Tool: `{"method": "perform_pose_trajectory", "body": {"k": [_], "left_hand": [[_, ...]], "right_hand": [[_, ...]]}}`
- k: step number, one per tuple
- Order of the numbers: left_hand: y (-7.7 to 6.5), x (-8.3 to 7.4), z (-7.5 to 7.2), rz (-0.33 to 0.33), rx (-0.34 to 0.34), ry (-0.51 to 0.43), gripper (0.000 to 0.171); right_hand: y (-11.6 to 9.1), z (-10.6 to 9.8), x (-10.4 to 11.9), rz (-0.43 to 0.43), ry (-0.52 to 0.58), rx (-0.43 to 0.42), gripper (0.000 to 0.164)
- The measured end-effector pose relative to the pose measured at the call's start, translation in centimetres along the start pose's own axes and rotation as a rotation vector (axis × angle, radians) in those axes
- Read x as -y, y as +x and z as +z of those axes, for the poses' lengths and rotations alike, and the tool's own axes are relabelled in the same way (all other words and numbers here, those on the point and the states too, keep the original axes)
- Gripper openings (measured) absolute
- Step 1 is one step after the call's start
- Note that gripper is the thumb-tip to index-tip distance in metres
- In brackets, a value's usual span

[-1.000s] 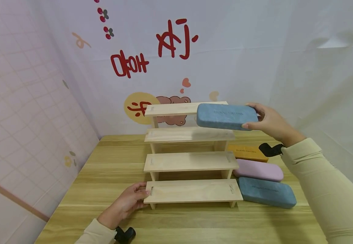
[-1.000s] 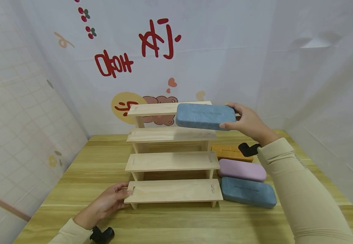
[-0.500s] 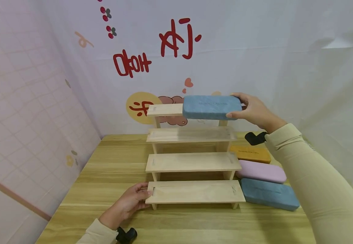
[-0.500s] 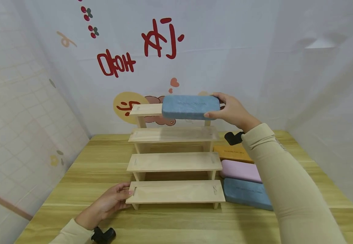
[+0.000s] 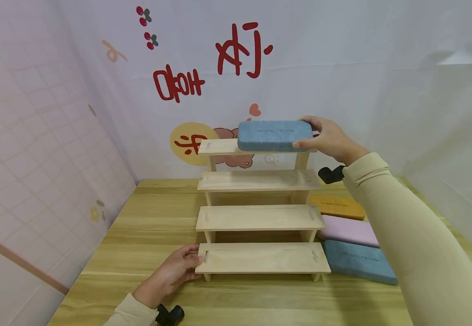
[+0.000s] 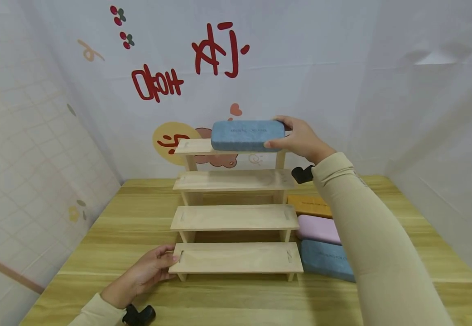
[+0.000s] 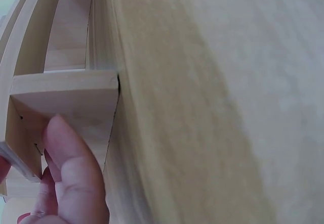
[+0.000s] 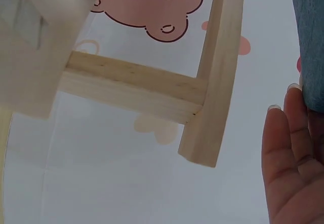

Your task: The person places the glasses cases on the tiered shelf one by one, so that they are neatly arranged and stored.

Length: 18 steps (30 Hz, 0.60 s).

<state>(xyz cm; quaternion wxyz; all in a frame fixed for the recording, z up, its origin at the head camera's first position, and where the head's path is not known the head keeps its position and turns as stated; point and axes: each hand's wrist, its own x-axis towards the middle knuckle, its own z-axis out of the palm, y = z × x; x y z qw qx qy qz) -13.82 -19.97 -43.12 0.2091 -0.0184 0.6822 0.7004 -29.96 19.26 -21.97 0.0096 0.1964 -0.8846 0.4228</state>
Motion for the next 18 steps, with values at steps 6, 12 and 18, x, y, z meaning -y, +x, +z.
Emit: {"method": "perform_pose_trajectory", "body": {"k": [6,12,18], "left_hand": [[0.0,0.1,0.0,-0.002,0.001,0.008,0.059],[0.0,0.2,0.0,-0.004,0.002,0.017,0.06],[0.0,0.0,-0.1,-0.003,0.002,0.015,0.061]], "right_hand": [[1.0,0.3,0.3,0.0,-0.018,0.008,0.072],[1.9,1.1,0.4,0.005,-0.006,0.008,0.065],[2.6,1.5,0.3,0.029,-0.028,0.008,0.066]]}}
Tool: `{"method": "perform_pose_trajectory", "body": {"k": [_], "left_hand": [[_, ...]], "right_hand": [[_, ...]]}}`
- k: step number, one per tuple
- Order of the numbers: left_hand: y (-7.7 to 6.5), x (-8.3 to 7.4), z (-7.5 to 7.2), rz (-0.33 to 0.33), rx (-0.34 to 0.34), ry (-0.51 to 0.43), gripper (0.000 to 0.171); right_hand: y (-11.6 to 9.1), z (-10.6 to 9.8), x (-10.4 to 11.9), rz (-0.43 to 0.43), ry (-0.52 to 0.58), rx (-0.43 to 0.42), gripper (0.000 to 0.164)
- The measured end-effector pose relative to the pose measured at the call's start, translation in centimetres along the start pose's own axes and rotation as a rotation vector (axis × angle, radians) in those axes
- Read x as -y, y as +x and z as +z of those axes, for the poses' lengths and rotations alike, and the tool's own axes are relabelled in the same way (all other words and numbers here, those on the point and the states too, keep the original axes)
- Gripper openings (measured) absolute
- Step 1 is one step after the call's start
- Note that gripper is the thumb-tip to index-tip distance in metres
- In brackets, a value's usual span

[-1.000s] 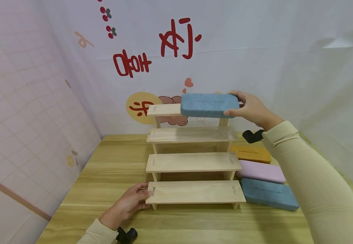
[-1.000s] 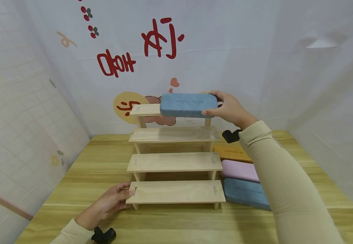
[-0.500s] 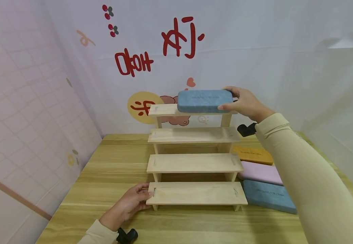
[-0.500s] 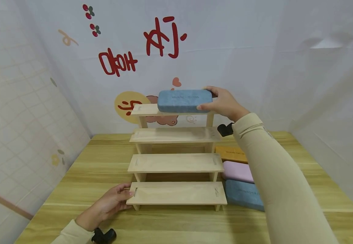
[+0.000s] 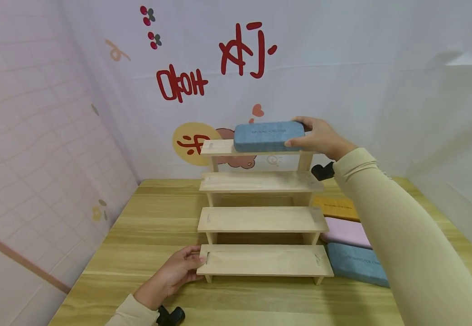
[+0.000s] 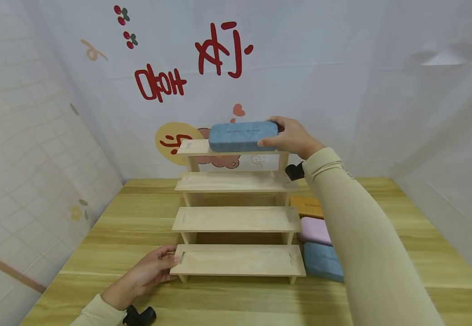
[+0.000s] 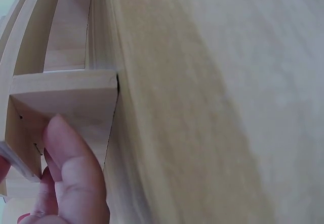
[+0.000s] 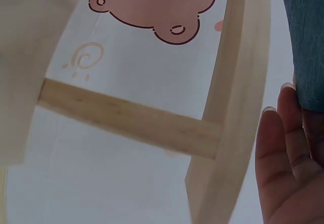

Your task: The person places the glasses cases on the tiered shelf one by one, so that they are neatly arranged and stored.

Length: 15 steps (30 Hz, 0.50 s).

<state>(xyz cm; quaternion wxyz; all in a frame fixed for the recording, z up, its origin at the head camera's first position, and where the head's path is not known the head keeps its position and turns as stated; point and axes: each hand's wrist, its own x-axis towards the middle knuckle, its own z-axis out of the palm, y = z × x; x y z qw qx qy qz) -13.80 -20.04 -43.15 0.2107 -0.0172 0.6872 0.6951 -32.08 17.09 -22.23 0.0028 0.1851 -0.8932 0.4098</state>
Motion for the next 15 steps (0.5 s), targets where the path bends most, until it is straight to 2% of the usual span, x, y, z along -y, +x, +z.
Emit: {"method": "perform_pose_trajectory", "body": {"k": [15], "left_hand": [[0.18,0.03,0.11,0.001,-0.001,-0.005,0.062]], "right_hand": [[1.07,-0.18,-0.33,0.054,0.02,0.071,0.074]]}}
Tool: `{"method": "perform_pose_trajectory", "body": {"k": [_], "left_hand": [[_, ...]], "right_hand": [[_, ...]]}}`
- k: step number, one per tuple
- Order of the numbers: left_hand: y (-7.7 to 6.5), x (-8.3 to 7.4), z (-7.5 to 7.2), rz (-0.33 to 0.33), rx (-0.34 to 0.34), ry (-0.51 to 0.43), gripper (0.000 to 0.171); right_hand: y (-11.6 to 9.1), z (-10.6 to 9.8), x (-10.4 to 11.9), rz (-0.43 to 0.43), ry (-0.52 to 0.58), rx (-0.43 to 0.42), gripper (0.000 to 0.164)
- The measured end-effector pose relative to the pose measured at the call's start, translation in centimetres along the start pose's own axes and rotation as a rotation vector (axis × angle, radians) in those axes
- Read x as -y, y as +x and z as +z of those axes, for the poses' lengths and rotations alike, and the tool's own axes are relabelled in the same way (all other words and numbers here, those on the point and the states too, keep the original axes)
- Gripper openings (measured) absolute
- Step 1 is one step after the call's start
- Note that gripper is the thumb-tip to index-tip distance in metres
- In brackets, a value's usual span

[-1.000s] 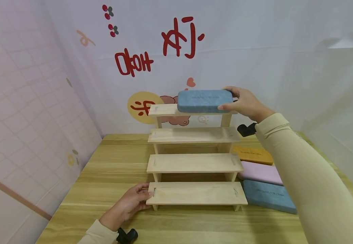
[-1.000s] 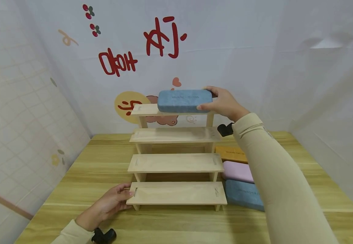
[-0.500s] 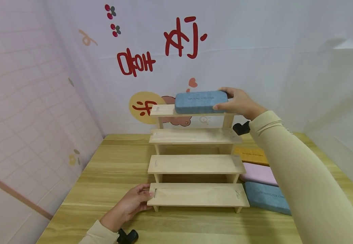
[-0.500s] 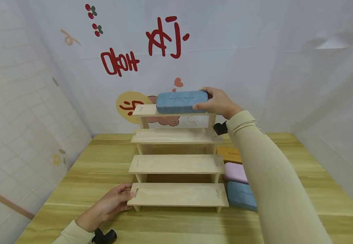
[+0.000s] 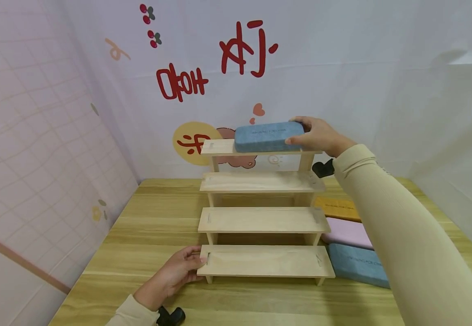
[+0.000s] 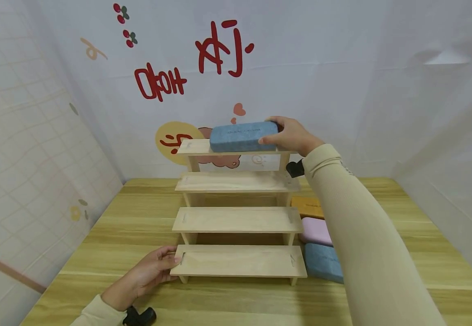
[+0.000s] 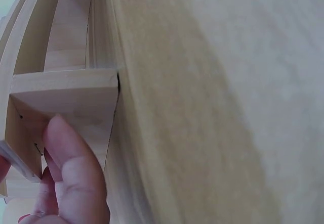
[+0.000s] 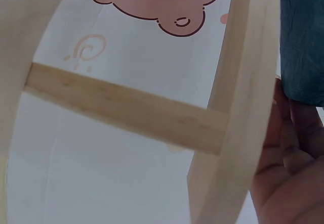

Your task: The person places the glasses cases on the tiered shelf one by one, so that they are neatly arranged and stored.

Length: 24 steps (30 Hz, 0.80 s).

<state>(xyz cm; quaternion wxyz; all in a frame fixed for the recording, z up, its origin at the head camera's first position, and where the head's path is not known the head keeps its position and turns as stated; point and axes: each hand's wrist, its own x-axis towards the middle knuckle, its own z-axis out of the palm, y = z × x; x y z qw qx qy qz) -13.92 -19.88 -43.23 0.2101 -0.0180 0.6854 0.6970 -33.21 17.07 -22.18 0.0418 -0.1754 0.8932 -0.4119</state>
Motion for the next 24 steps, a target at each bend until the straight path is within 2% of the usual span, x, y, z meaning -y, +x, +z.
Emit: {"method": "perform_pose_trajectory", "body": {"k": [9,24], "left_hand": [[-0.13,-0.11,-0.06,0.007,0.012,-0.013,0.06],[-0.12,0.02,-0.22,0.006,0.01,-0.008,0.059]], "right_hand": [[0.09,-0.08,0.11,0.025,0.053,0.036,0.075],[0.26,0.28,-0.04,-0.001,0.041,0.049,0.069]]}}
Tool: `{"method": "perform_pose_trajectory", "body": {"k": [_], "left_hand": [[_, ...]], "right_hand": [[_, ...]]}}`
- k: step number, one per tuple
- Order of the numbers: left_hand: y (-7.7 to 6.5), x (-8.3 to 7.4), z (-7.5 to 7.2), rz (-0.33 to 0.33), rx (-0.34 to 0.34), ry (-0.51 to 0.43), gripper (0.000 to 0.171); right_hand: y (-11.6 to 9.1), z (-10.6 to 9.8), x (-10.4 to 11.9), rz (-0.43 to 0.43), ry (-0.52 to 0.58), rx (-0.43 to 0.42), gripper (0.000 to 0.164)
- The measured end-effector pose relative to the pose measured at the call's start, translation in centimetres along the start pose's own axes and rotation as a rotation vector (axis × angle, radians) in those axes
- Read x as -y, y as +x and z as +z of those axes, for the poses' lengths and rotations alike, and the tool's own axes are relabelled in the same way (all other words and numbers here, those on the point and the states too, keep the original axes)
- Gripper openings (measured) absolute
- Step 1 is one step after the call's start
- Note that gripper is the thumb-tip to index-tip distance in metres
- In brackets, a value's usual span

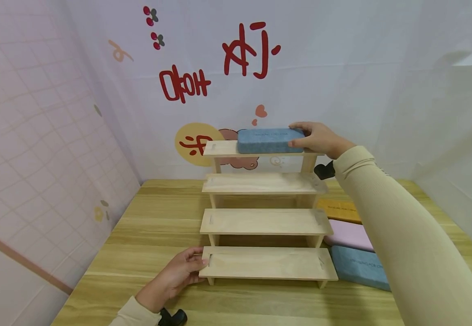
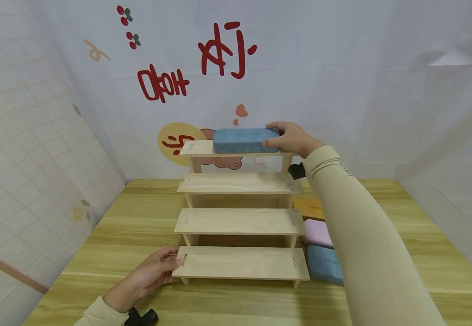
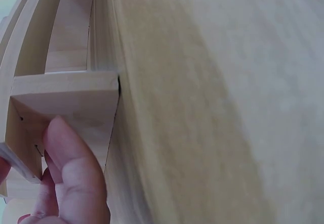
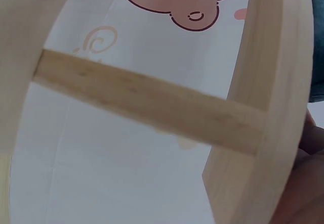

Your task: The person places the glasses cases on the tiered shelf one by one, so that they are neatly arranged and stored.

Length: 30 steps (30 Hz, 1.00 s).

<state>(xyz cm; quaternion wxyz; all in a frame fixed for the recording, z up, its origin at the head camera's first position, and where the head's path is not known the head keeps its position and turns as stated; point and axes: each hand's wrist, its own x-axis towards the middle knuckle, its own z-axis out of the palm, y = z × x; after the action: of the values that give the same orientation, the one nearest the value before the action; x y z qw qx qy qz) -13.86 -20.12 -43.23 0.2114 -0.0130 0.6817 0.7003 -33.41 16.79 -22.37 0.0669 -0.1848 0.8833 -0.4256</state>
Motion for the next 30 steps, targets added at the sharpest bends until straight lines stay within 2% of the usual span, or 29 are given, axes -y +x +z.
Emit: {"method": "perform_pose_trajectory", "body": {"k": [7,12,20,30], "left_hand": [[-0.1,-0.1,0.3,-0.003,-0.007,0.001,0.059],[0.0,0.0,0.4,-0.002,-0.003,-0.003,0.058],[0.0,0.0,0.4,-0.001,-0.007,0.015,0.059],[-0.1,-0.2,0.4,0.001,-0.007,0.032,0.056]], "right_hand": [[0.0,-0.2,-0.1,0.008,-0.041,0.007,0.068],[-0.1,-0.5,0.0,0.002,-0.078,-0.004,0.076],[-1.7,-1.5,-0.1,-0.061,-0.108,-0.108,0.083],[-5.3,-2.9,-0.6,-0.148,-0.132,-0.252,0.083]]}}
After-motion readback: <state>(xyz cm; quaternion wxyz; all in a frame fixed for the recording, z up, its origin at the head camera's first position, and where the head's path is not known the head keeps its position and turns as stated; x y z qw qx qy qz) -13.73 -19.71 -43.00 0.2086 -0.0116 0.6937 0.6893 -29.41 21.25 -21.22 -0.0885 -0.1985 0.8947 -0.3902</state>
